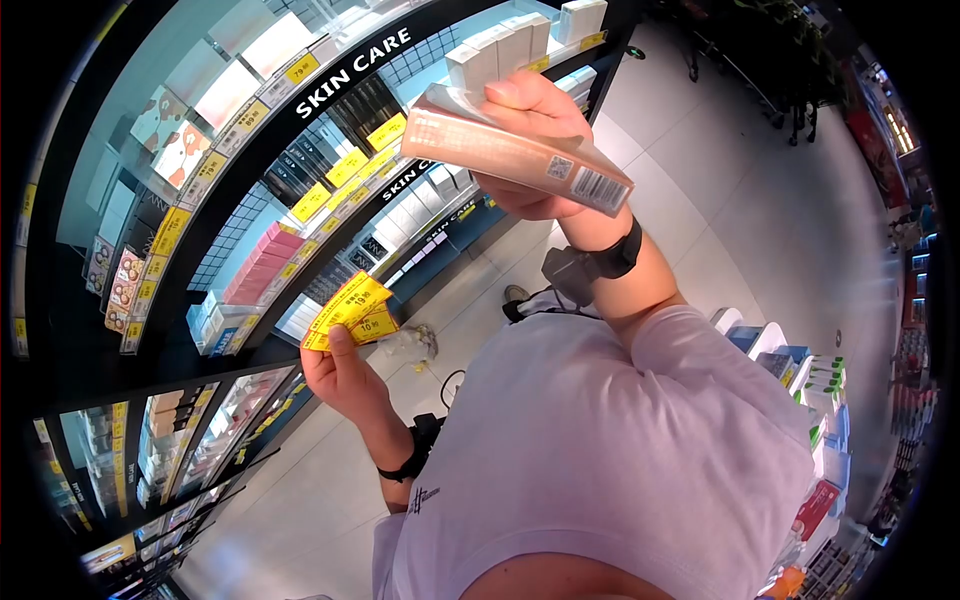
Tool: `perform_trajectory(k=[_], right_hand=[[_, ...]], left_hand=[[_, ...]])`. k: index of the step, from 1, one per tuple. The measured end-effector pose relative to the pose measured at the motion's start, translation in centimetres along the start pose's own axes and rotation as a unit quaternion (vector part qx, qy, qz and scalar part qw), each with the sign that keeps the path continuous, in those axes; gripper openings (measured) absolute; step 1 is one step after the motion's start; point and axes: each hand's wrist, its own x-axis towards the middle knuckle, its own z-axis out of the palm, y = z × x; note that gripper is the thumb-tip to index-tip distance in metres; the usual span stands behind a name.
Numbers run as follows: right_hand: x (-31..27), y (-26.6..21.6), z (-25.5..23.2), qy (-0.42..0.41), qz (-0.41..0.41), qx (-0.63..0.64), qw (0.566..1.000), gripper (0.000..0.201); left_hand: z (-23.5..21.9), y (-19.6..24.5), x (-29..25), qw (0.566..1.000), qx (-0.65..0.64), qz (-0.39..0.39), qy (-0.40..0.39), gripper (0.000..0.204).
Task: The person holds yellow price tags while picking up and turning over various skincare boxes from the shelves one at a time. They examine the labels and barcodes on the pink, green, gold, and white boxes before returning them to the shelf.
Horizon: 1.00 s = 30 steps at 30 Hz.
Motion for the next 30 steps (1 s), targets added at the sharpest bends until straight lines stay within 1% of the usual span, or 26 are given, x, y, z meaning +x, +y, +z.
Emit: perform_trajectory(k=[1, 2, 4, 5, 6, 7, 8, 9, 10, 11, 12, 14, 15, 16, 18, 20, 22, 24, 25, 26, 28, 30], right_hand=[[-0.1, 0.1, 0.3, 0.068, -0.019, -0.019, 0.997, 0.062], [-0.1, 0.1, 0.1, 0.069, -0.02, -0.019, 0.997, 0.062], [-0.1, 0.2, -0.6, -0.007, -0.01, -0.011, 1.0, 0.06], [-0.6, 0.5, -0.1, 0.099, -0.043, -0.047, 0.993, 0.059], [-0.8, 0.8, 1.0, 0.198, -0.071, -0.092, 0.973, 0.058], [-0.1, 1.1, 2.3, 0.41, -0.127, -0.069, 0.901, 0.055], [-0.2, 1.1, 1.8, 0.296, -0.131, -0.176, 0.929, 0.054], [-0.4, -0.4, 1.5, 0.225, -0.109, -0.283, 0.926, 0.05], [-0.1, -1.8, 2.3, 0.217, -0.117, -0.349, 0.904, 0.045], [1.5, -2.3, 5.2, 0.269, -0.157, -0.435, 0.844, 0.04], [3.1, -3.0, 8.4, 0.317, -0.201, -0.51, 0.774, 0.036], [3.9, -8.0, 11.6, 0.237, -0.168, -0.691, 0.662, 0.028], [5.5, -9.8, 13.6, 0.221, -0.196, -0.759, 0.58, 0.025], [7.1, -11.5, 15.8, 0.203, -0.224, -0.816, 0.492, 0.023], [10.3, -15.6, 19.9, 0.178, -0.227, -0.924, 0.252, 0.026], [13.4, -21.2, 22.6, 0.144, -0.234, -0.94, 0.2, 0.025], [17.7, -20.2, 25.4, 0.114, -0.311, -0.936, 0.12, 0.025], [19.9, -20.9, 26.8, 0.191, -0.239, -0.946, 0.105, 0.029], [21.4, -23.0, 26.4, 0.186, -0.244, -0.949, 0.076, 0.032], [22.0, -24.7, 25.9, 0.177, -0.247, -0.949, 0.078, 0.032], [23.1, -26.5, 25.0, 0.12, -0.215, -0.968, 0.054, 0.032], [23.7, -26.9, 24.5, 0.156, -0.16, -0.973, 0.056, 0.03]], left_hand=[[-0.1, 0.0, 0.0, 1.0, 0.0, 0.001, -0.001, 0.025], [-0.1, 0.0, -0.1, 1.0, 0.0, 0.0, -0.001, 0.025], [-0.2, -0.1, -0.1, 1.0, -0.022, -0.013, -0.01, 0.025], [-0.3, -0.1, -0.2, 1.0, -0.011, -0.025, -0.008, 0.025], [-0.3, -0.2, 0.0, 1.0, -0.006, -0.026, -0.001, 0.025], [-0.7, -0.5, 0.0, 0.999, -0.006, -0.042, -0.009, 0.025], [-1.0, -0.9, 0.0, 0.999, 0.002, -0.044, -0.006, 0.025], [-0.8, -0.5, 0.1, 0.999, 0.009, -0.042, -0.017, 0.024], [-1.1, -0.7, 0.2, 0.999, 0.006, -0.043, -0.033, 0.024], [-1.0, -0.5, 0.3, 0.998, -0.01, -0.055, -0.034, 0.023], [-0.8, -0.6, 0.3, 0.998, -0.028, -0.049, -0.033, 0.022], [-1.1, -0.6, 0.3, 0.998, -0.024, -0.049, -0.034, 0.02], [-1.1, -0.7, 0.2, 0.999, -0.032, -0.036, -0.026, 0.02], [-1.1, -0.8, 0.2, 0.999, -0.029, -0.042, -0.016, 0.019], [-0.7, -0.9, 0.3, 0.999, -0.03, -0.04, 0.002, 0.018], [-0.1, -0.8, 0.5, 0.999, -0.024, -0.037, 0.01, 0.016], [1.0, -0.6, 0.9, 0.999, -0.025, -0.026, 0.031, 0.016], [1.8, -0.7, 1.1, 0.998, -0.009, -0.04, 0.038, 0.016], [2.4, -0.9, 1.3, 0.998, -0.01, -0.035, 0.045, 0.016], [2.9, -1.2, 1.5, 0.998, -0.008, -0.03, 0.056, 0.017], [4.2, -1.6, 1.6, 0.997, -0.008, -0.023, 0.079, 0.017], [5.6, -2.0, 1.8, 0.995, 0.0, -0.011, 0.097, 0.018]])
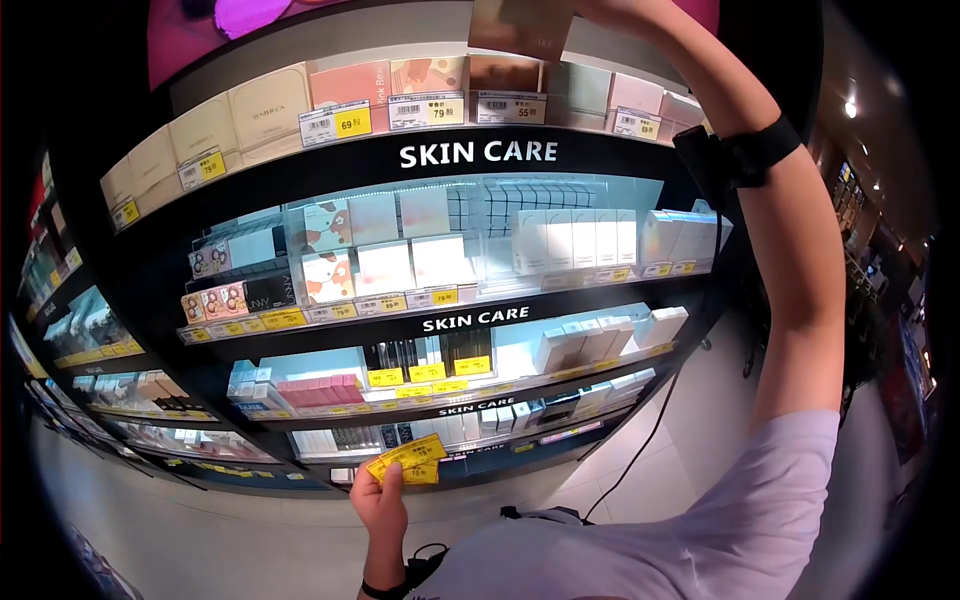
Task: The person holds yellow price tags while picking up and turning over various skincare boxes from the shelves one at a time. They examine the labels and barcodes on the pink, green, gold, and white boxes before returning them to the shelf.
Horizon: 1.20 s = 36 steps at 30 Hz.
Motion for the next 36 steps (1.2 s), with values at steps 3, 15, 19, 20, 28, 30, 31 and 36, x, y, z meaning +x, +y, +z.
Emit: perform_trajectory(k=[3, 15, 19, 20, 28, 30, 31, 36], right_hand=[[0.2, 1.5, 1.8, -0.011, -0.029, 0.03, 0.999, 0.029], [0.3, 4.1, 4.6, -0.015, -0.132, 0.036, 0.99, 0.031], [0.2, 4.5, 4.8, -0.011, -0.135, 0.055, 0.989, 0.032], [0.1, 4.5, 4.8, -0.015, -0.129, 0.06, 0.99, 0.033], [0.0, 4.0, 3.9, 0.001, -0.109, 0.021, 0.994, 0.033], [0.0, 4.0, 3.9, -0.012, -0.089, 0.02, 0.996, 0.034], [0.1, 4.2, 4.2, -0.013, -0.097, 0.012, 0.995, 0.035], [1.0, 5.2, 5.7, -0.018, -0.108, 0.009, 0.994, 0.036]], left_hand=[[2.1, -0.8, -0.1, 1.0, 0.005, 0.012, 0.024, 0.018], [7.9, -1.7, -1.0, 0.997, 0.012, 0.031, 0.063, 0.015], [8.6, -1.5, -1.1, 0.996, 0.024, 0.042, 0.079, 0.015], [8.7, -1.3, -1.2, 0.996, 0.023, 0.043, 0.078, 0.015], [9.1, -0.9, -1.1, 0.996, 0.013, 0.055, 0.076, 0.016], [9.1, -0.8, -1.0, 0.996, 0.018, 0.054, 0.072, 0.016], [9.0, -0.7, -0.9, 0.996, 0.019, 0.054, 0.071, 0.016], [8.6, -0.7, -0.6, 0.995, 0.029, 0.06, 0.072, 0.015]])
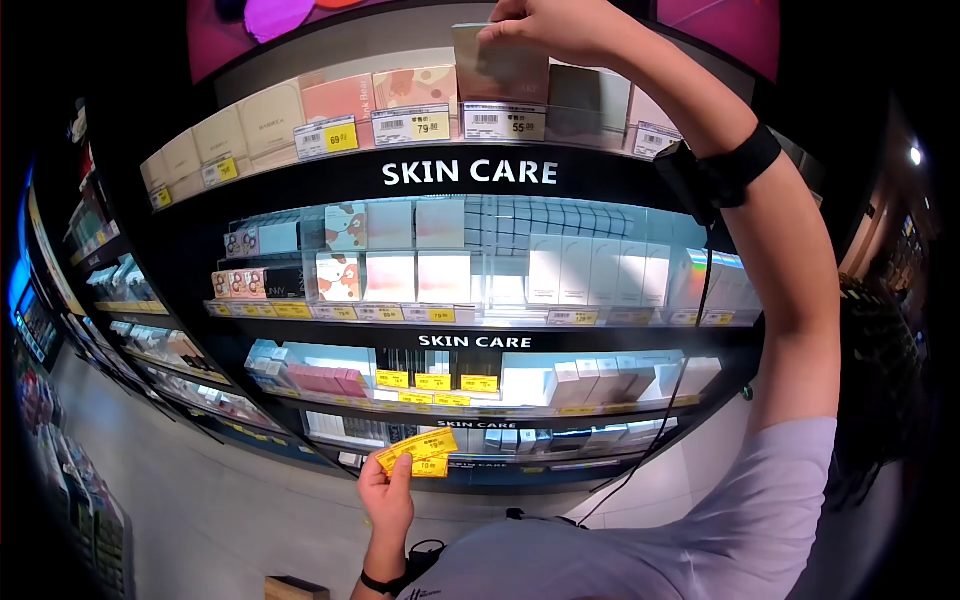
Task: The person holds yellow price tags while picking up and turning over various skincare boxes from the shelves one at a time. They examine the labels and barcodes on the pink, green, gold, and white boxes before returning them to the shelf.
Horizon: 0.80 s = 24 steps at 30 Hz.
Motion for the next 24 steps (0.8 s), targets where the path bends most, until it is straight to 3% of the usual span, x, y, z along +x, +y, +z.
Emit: perform_trajectory(k=[3, 12, 14, 21, 24], right_hand=[[0.2, 0.2, 0.1, -0.014, 0.03, 0.021, 0.999, 0.036], [0.6, 2.0, 2.3, -0.033, -0.017, 0.096, 0.995, 0.039], [-0.2, 1.0, 1.7, -0.045, 0.023, 0.08, 0.996, 0.039], [-0.6, 0.2, 2.1, -0.024, 0.049, 0.026, 0.998, 0.041], [-0.2, 0.1, 1.1, -0.07, 0.058, -0.04, 0.995, 0.057]], left_hand=[[-0.3, -0.1, 0.1, 1.0, -0.009, 0.0, -0.001, 0.014], [-0.4, 0.1, 0.4, 1.0, -0.011, -0.002, -0.004, 0.014], [-0.3, 0.2, 0.5, 1.0, -0.008, -0.004, -0.005, 0.014], [-0.1, 0.2, 0.4, 1.0, 0.007, 0.005, -0.006, 0.013], [-0.1, -0.2, 0.4, 1.0, 0.006, 0.002, -0.007, 0.014]])
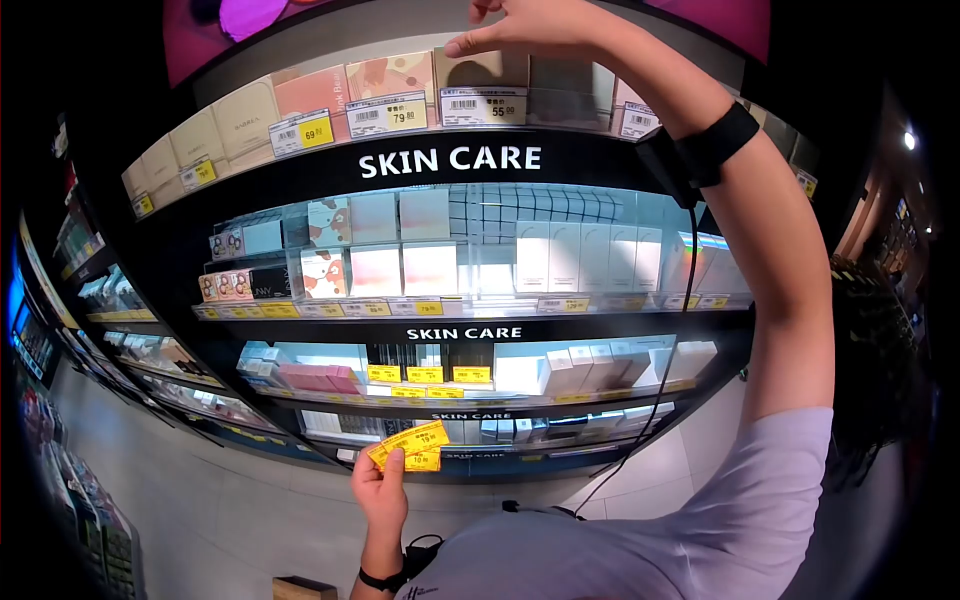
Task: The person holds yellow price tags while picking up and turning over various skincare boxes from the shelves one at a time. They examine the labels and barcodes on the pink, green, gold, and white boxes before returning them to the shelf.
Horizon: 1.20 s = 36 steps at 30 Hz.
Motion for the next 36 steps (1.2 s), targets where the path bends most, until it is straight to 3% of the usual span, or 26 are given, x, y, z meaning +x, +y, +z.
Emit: perform_trajectory(k=[2, 3, 4, 6, 8, 10, 11, 15, 18, 20, 27, 32, 36], right_hand=[[1.7, 1.9, 1.1, -0.084, 0.002, 0.203, 0.976, 0.089], [2.9, 2.6, 0.9, -0.175, 0.002, 0.183, 0.967, 0.112], [3.2, 2.7, 0.9, -0.174, 0.004, 0.183, 0.968, 0.112], [3.8, 2.5, 1.0, -0.295, -0.026, 0.209, 0.932, 0.112], [4.4, 2.3, 1.9, -0.329, -0.013, 0.222, 0.918, 0.1], [4.8, 2.2, 2.1, -0.437, 0.017, 0.252, 0.863, 0.081], [4.9, 2.2, 2.4, -0.429, 0.032, 0.287, 0.856, 0.065], [4.7, 1.7, 1.5, -0.421, 0.015, 0.263, 0.868, 0.063], [3.8, 1.2, 0.9, -0.373, 0.048, 0.267, 0.887, 0.06], [3.3, 1.3, 0.2, -0.368, 0.017, 0.265, 0.891, 0.058], [4.2, 2.4, 1.6, -0.357, 0.019, 0.283, 0.89, 0.06], [4.0, 2.9, 0.9, -0.356, -0.035, 0.249, 0.9, 0.074], [4.3, 7.7, -0.5, -0.385, 0.018, 0.213, 0.898, 0.076]], left_hand=[[0.3, 0.2, 0.0, 1.0, 0.002, -0.003, -0.002, 0.014], [0.5, 0.3, 0.0, 1.0, 0.004, -0.006, -0.005, 0.014], [0.6, 0.3, -0.1, 1.0, 0.004, -0.005, -0.006, 0.014], [0.6, 0.2, -0.1, 1.0, -0.001, -0.011, 0.002, 0.014], [0.4, 0.1, -0.3, 1.0, 0.001, -0.009, 0.005, 0.014], [0.3, 0.0, -0.3, 1.0, 0.003, -0.006, 0.011, 0.014], [0.2, 0.1, -0.4, 1.0, 0.003, -0.005, 0.016, 0.015], [-0.2, -0.3, -0.6, 1.0, -0.005, -0.003, 0.03, 0.015], [-0.2, -0.1, -0.6, 1.0, -0.006, 0.0, 0.027, 0.015], [-0.2, -0.1, -0.6, 1.0, -0.007, -0.003, 0.026, 0.015], [-0.2, 0.1, -0.3, 1.0, 0.001, -0.01, 0.012, 0.015], [-0.1, -0.2, -0.2, 1.0, -0.004, -0.015, 0.003, 0.015], [-0.5, -0.6, -0.1, 1.0, -0.005, -0.005, 0.003, 0.015]])
